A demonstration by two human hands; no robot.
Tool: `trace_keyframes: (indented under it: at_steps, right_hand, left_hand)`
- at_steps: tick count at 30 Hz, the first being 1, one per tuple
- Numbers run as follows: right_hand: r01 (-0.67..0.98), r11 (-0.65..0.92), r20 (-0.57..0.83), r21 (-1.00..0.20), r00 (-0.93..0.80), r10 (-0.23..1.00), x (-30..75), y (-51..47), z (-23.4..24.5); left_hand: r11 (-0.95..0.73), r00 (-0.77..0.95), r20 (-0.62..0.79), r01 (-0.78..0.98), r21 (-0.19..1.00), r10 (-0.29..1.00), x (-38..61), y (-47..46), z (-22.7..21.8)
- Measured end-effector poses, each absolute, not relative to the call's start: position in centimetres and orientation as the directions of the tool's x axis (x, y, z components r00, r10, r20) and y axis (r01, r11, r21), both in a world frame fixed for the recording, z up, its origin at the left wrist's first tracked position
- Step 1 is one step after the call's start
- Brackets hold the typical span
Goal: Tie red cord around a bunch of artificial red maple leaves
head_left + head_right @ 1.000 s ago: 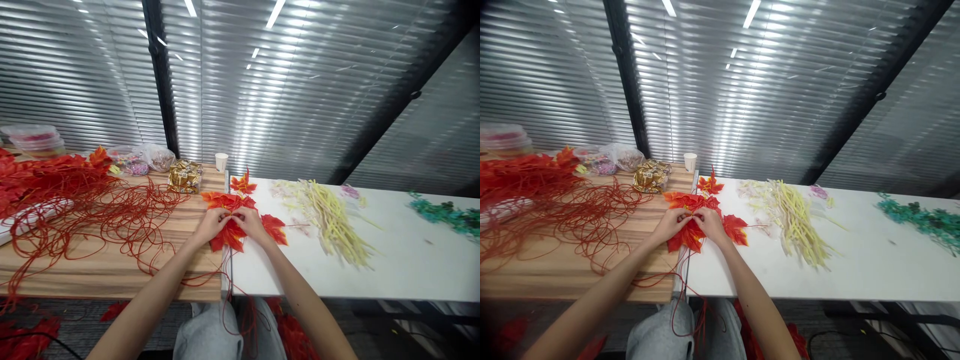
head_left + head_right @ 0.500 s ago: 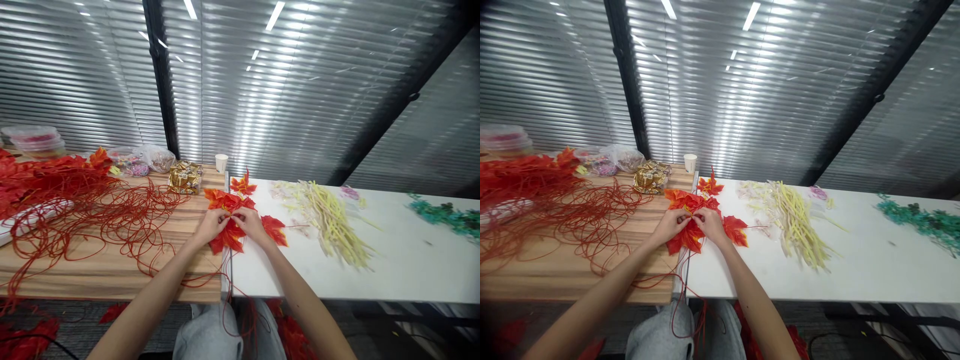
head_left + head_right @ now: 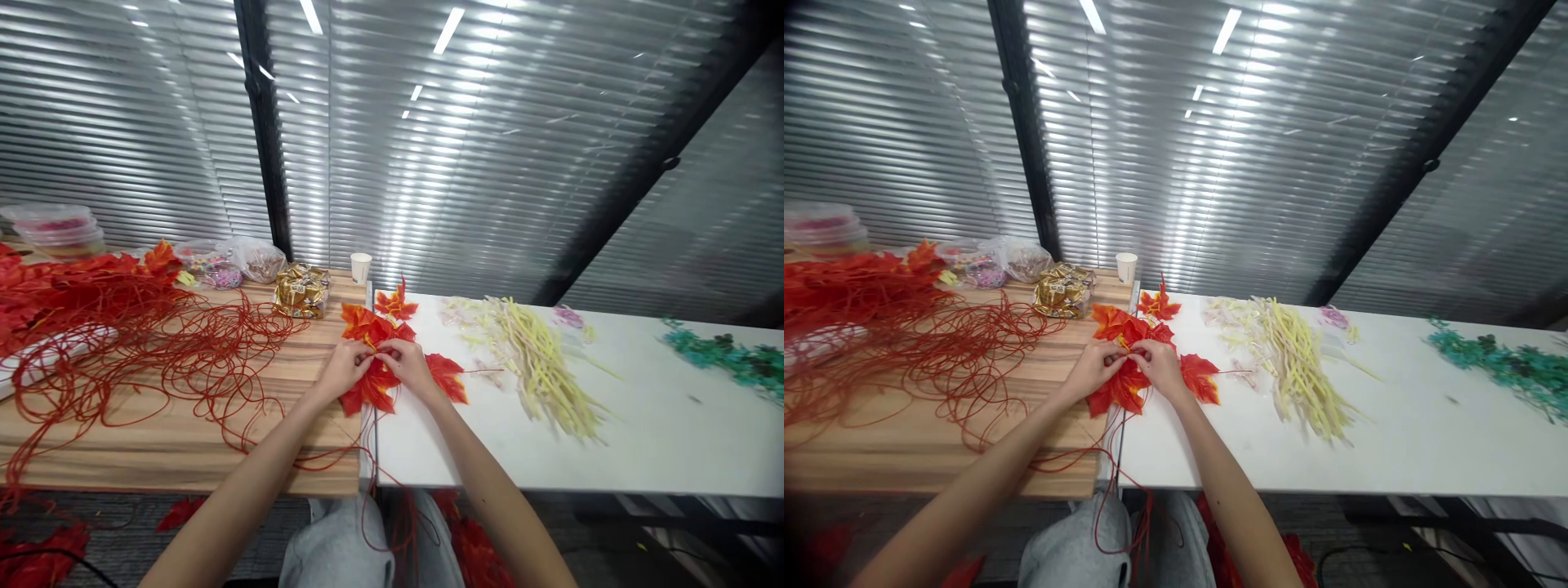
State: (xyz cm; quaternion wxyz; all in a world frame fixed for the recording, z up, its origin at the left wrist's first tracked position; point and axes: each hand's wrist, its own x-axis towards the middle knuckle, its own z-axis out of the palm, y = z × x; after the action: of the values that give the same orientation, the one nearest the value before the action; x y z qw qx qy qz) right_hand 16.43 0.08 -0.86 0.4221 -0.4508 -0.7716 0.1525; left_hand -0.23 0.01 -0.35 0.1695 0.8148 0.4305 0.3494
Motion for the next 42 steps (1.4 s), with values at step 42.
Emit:
trace_keyframes:
  at_steps: [42]
  right_hand:
    - [-0.266,0.198,0.209,-0.943,-0.013,0.978,16.1,-0.2,0.7]
  left_hand:
    - [-0.315,0.290,0.285,0.065,0.947,0.914,0.8,-0.5,0.8]
